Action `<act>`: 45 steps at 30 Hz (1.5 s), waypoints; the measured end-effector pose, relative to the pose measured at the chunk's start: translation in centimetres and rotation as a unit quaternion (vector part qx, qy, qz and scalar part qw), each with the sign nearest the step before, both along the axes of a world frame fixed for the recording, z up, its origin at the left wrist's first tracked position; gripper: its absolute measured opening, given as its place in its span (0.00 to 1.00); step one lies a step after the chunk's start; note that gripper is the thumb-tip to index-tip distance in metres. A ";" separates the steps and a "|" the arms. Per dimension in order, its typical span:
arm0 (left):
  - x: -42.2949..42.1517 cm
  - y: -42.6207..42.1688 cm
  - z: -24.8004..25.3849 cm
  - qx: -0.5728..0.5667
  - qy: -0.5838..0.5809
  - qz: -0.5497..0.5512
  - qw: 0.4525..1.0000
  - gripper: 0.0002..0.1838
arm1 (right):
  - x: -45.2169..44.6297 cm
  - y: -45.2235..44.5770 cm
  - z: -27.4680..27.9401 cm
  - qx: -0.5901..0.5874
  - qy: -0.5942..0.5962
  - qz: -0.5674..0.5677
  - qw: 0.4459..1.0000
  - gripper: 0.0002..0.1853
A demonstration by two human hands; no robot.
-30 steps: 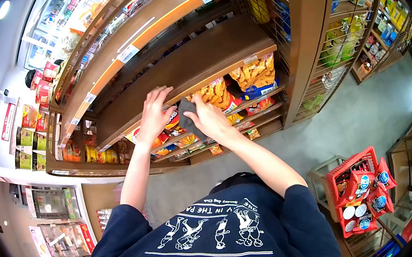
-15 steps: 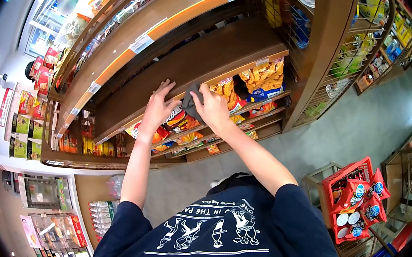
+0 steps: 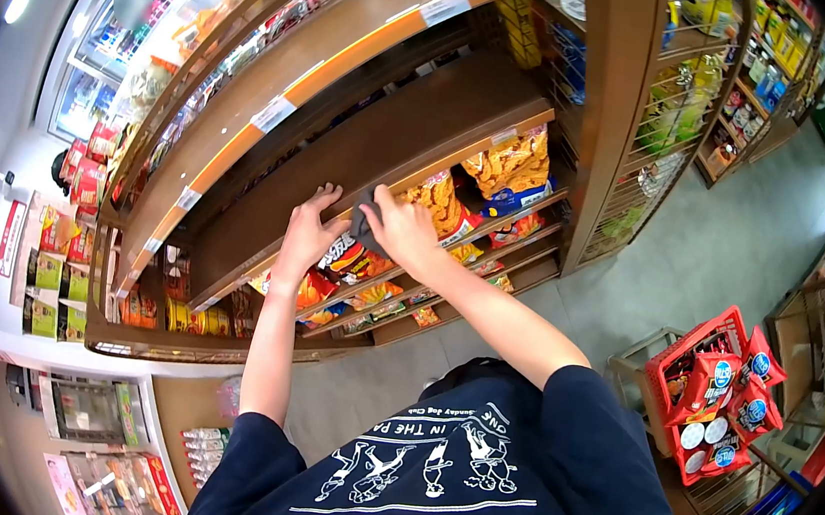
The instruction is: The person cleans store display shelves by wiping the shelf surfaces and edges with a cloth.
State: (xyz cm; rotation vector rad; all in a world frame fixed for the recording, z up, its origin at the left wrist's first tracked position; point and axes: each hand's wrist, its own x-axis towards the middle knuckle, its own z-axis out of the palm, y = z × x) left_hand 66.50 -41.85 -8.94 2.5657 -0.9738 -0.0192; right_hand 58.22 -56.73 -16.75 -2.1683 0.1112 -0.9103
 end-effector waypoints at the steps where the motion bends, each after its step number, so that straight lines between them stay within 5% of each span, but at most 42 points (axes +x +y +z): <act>1: -0.2 0.3 0.0 0.008 0.006 0.010 1.000 0.32 | 0.0 0.0 0.0 -0.004 -0.005 -0.008 1.000 0.15; 7: -0.1 0.5 -0.1 0.011 -0.006 0.012 1.000 0.32 | -1.7 -4.9 -0.2 0.146 0.012 -0.098 0.984 0.17; 15: -0.3 -0.1 0.9 0.029 0.017 0.009 0.999 0.32 | -1.4 -4.7 0.3 0.110 0.052 -0.063 0.991 0.18; 21: -0.4 0.0 0.4 0.007 0.016 0.009 1.000 0.31 | -3.1 -9.4 0.2 0.287 0.085 -0.086 0.950 0.18; 25: -0.4 -0.1 0.7 0.018 0.010 0.000 1.000 0.31 | -3.0 -9.3 0.2 0.274 0.051 -0.115 0.953 0.17; 31: -1.9 -3.3 2.6 0.178 -0.043 0.017 0.983 0.33 | -2.8 -9.3 -0.3 0.301 0.056 -0.092 0.947 0.18; 37: -5.7 -13.9 2.2 -0.071 -0.159 -0.245 0.954 0.19 | -3.1 -10.0 -0.5 0.279 0.075 -0.037 0.957 0.17; 45: -4.4 -19.8 -1.3 -0.023 -0.213 -0.230 0.949 0.19 | -3.3 -10.7 -1.8 0.233 0.045 -0.033 0.971 0.21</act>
